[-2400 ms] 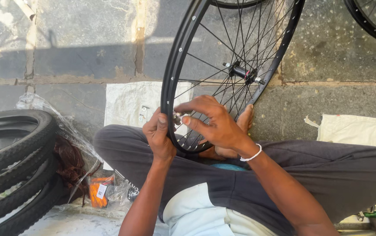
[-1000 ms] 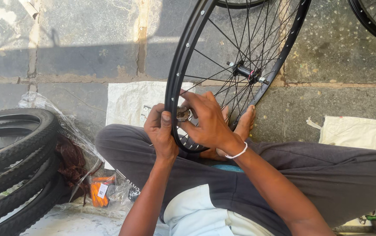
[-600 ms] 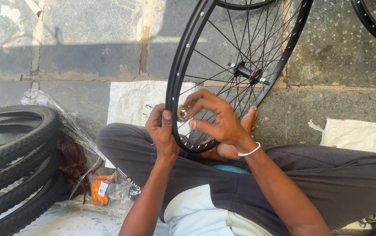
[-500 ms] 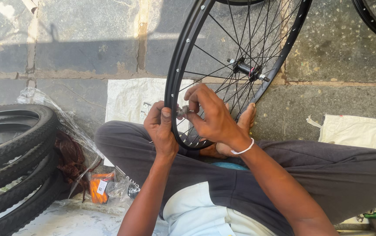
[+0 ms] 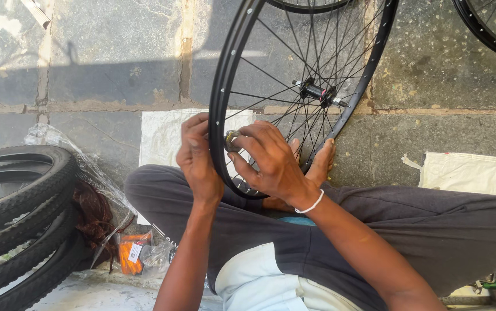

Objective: The person sits on the floor and inserts metal components into the rim of a bicycle wheel by hand.

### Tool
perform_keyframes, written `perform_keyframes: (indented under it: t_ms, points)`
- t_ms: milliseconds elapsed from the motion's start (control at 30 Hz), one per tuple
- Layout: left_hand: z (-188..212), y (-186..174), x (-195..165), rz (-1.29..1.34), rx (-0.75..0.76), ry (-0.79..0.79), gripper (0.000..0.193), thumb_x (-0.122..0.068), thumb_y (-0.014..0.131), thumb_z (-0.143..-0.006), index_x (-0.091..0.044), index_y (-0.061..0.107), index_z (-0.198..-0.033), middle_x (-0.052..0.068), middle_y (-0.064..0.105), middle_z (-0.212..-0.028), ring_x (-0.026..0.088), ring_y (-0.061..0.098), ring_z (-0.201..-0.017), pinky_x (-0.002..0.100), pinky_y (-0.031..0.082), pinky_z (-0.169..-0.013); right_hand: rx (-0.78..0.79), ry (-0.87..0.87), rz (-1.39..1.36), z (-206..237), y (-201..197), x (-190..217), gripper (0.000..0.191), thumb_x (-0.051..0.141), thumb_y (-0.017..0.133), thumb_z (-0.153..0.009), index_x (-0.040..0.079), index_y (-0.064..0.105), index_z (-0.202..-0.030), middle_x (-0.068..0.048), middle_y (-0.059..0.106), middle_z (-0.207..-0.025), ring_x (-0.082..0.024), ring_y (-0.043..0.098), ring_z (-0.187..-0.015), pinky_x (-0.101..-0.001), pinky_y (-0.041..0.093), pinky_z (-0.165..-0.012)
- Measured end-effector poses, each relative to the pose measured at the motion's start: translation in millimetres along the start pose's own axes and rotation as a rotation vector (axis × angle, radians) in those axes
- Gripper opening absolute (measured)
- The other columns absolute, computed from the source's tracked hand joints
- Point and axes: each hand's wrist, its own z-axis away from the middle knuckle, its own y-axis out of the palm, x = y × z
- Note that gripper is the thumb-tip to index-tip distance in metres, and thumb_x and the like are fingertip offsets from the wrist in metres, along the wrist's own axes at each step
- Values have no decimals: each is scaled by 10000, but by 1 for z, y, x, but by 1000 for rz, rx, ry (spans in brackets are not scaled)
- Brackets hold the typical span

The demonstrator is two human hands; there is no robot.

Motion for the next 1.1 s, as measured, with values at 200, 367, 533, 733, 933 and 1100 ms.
perform_keyframes:
  t_ms: [200,367,533,733,933,1100]
  points:
    - [-7,-4,4,-21,43,-181,463,-400,604,-1081,14,648,-879,38,606,-790,80,517,-758,249,415,-704,-326,47,-114,4,9,0,312,90,752,-895,-29,591,-1133,-168,666,-1143,-335,681,-1083,-466,558,-1023]
    - [18,-2,19,7,4,-110,433,-364,620,-1084,-2,625,-847,41,613,-792,83,551,-754,245,433,-705,-172,140,31,4,1,-3,384,81,759,-923,34,619,-1277,-148,696,-1202,-321,648,-1224,-424,506,-1102]
    - [23,-2,26,112,-67,-122,368,-370,651,-1044,-12,582,-990,60,641,-869,113,608,-802,262,503,-753,227,286,-392,-12,-12,-13,610,144,712,-803,-26,572,-1371,-162,666,-1230,-306,591,-1192,-411,473,-1027]
    - [22,-7,31,121,-92,-131,387,-368,676,-1046,12,608,-1019,71,644,-880,124,614,-822,268,505,-780,190,275,-597,-14,-17,-18,336,94,694,-951,93,655,-1284,-99,698,-1253,-272,621,-1223,-375,504,-1032]
    - [22,-7,32,143,-61,-129,382,-350,694,-1038,23,627,-1088,67,665,-974,111,611,-894,257,495,-826,169,415,-293,-16,7,-9,491,79,756,-860,30,619,-1330,-75,678,-1093,-206,639,-1042,-331,511,-805]
    - [24,-3,28,157,-78,-144,381,-350,699,-1024,24,641,-1063,82,690,-968,122,636,-869,268,514,-797,129,285,-641,-6,6,-21,468,-15,760,-813,-36,640,-1264,-133,673,-1100,-240,612,-1005,-340,496,-896]
